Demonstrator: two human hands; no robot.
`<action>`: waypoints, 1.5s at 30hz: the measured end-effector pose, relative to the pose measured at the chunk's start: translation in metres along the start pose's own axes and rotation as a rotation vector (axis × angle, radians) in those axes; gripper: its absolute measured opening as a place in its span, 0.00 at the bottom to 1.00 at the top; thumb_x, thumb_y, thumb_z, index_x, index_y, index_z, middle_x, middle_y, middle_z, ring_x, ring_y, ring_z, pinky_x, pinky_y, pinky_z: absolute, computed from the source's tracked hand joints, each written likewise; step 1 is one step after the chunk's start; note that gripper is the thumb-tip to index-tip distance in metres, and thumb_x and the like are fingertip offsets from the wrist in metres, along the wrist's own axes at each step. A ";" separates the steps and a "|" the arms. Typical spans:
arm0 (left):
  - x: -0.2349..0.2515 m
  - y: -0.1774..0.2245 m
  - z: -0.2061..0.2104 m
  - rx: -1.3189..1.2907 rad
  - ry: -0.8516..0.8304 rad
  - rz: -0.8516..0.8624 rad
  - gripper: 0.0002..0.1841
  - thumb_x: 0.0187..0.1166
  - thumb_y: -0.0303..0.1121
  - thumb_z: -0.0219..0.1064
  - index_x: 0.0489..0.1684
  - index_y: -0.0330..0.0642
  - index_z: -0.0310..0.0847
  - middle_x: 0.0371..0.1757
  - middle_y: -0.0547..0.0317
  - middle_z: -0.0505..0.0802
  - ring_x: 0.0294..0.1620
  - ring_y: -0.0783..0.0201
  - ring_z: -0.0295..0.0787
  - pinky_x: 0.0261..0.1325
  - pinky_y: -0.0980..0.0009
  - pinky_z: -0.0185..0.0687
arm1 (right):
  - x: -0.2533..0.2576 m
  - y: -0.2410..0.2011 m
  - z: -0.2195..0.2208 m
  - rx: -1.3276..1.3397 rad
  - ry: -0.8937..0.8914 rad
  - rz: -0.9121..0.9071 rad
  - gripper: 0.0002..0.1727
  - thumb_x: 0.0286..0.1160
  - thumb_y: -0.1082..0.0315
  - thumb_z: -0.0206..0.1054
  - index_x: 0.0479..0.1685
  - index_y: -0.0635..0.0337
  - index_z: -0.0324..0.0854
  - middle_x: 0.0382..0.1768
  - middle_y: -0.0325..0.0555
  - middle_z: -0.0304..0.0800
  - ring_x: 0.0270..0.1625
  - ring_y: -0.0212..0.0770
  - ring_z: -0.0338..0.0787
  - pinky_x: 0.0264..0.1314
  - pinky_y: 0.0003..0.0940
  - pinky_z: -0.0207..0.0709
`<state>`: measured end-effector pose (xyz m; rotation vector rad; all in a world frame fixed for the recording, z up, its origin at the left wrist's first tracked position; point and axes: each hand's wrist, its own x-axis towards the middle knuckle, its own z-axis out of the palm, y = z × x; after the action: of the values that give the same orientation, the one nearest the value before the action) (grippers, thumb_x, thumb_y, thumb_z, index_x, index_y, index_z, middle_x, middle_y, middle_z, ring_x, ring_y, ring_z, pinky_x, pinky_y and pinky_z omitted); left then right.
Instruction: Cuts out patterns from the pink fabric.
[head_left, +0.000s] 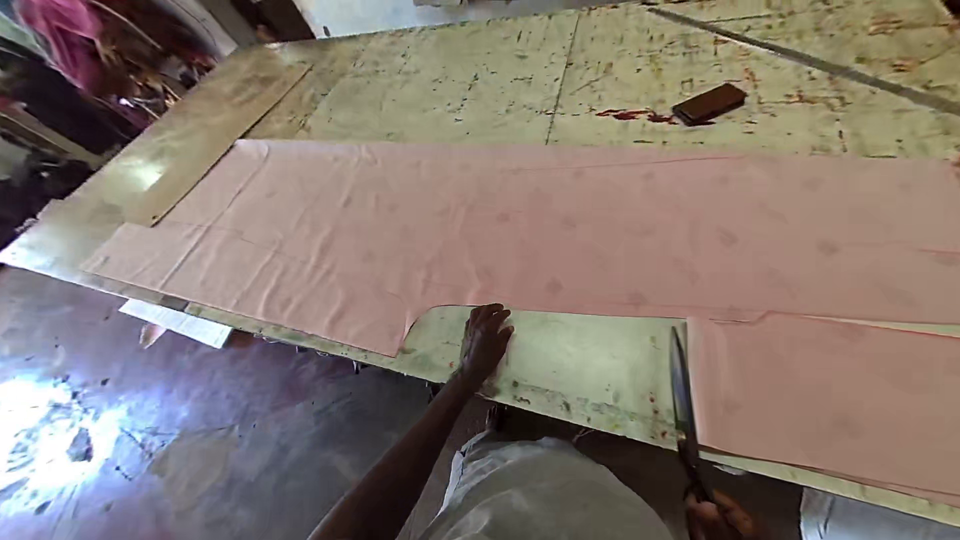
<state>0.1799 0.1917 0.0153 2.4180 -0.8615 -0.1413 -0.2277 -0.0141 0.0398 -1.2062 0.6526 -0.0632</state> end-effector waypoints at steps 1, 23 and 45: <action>0.008 -0.022 -0.008 0.012 0.013 -0.007 0.17 0.81 0.37 0.69 0.64 0.44 0.88 0.73 0.51 0.86 0.79 0.46 0.75 0.79 0.44 0.72 | 0.011 -0.002 0.022 0.018 -0.033 0.024 0.20 0.75 0.43 0.72 0.41 0.51 0.82 0.18 0.28 0.80 0.16 0.28 0.79 0.18 0.27 0.78; 0.019 -0.043 -0.033 -1.298 -0.702 -0.505 0.21 0.92 0.40 0.56 0.78 0.40 0.73 0.47 0.49 0.95 0.35 0.62 0.92 0.40 0.68 0.89 | 0.115 -0.074 0.075 0.056 -0.329 0.502 0.36 0.71 0.25 0.62 0.43 0.53 0.80 0.24 0.38 0.77 0.22 0.36 0.82 0.29 0.34 0.84; 0.055 0.057 0.043 -1.241 0.269 -1.044 0.13 0.89 0.37 0.62 0.48 0.33 0.79 0.27 0.47 0.94 0.20 0.64 0.90 0.21 0.75 0.82 | 0.344 -0.189 -0.039 -0.877 -0.904 0.620 0.30 0.60 0.33 0.77 0.35 0.52 0.77 0.18 0.35 0.75 0.16 0.31 0.78 0.20 0.25 0.75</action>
<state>0.1799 0.1016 0.0149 1.3664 0.5869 -0.5262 0.0884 -0.2490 0.0489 -1.6042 0.1909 1.3336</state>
